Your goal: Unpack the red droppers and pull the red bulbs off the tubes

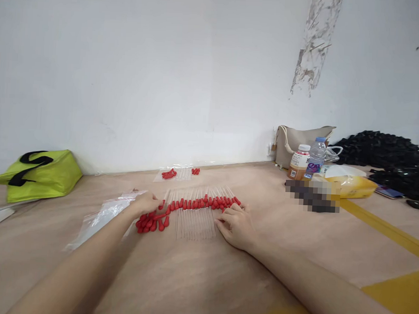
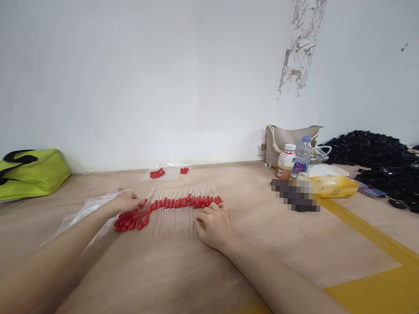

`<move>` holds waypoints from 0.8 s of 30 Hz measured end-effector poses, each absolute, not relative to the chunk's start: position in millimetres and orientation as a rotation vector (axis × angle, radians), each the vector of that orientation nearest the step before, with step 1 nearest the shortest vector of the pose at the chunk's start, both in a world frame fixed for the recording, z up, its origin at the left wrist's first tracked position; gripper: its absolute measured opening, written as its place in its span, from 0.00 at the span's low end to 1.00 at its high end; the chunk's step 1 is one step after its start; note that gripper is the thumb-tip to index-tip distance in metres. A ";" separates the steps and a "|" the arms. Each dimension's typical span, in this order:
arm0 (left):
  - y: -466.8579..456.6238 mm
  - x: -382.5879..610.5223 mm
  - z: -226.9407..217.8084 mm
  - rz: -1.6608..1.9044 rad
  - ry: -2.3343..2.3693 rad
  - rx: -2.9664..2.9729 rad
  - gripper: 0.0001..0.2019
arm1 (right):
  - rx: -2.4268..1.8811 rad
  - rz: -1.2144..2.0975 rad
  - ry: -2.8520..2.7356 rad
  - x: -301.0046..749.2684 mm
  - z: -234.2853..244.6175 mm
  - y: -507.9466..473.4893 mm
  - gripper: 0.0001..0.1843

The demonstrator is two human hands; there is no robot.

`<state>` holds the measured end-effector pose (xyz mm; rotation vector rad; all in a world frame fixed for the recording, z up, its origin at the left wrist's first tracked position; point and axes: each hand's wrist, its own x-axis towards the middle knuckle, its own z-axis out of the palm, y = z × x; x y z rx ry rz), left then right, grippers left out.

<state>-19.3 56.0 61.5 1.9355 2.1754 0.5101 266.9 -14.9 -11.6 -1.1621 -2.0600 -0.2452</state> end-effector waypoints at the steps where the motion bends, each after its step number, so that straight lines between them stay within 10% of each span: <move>1: 52.8 -20.8 63.7 0.514 2.180 1.970 0.10 | -1.158 -0.245 -2.059 266.8 -11.7 -14.7 0.10; 7: 8.1 -16.0 56.2 0.720 1.943 2.472 0.09 | -1.106 -0.161 -1.980 265.3 -7.7 -16.2 0.08; 12: -31.5 3.1 20.7 0.779 1.572 2.803 0.08 | -0.954 -0.220 -2.042 265.1 -1.8 -20.9 0.31; 24: -42.9 18.0 -9.6 1.226 1.111 2.904 0.05 | -0.742 -0.372 -2.188 244.9 -10.5 -25.7 0.09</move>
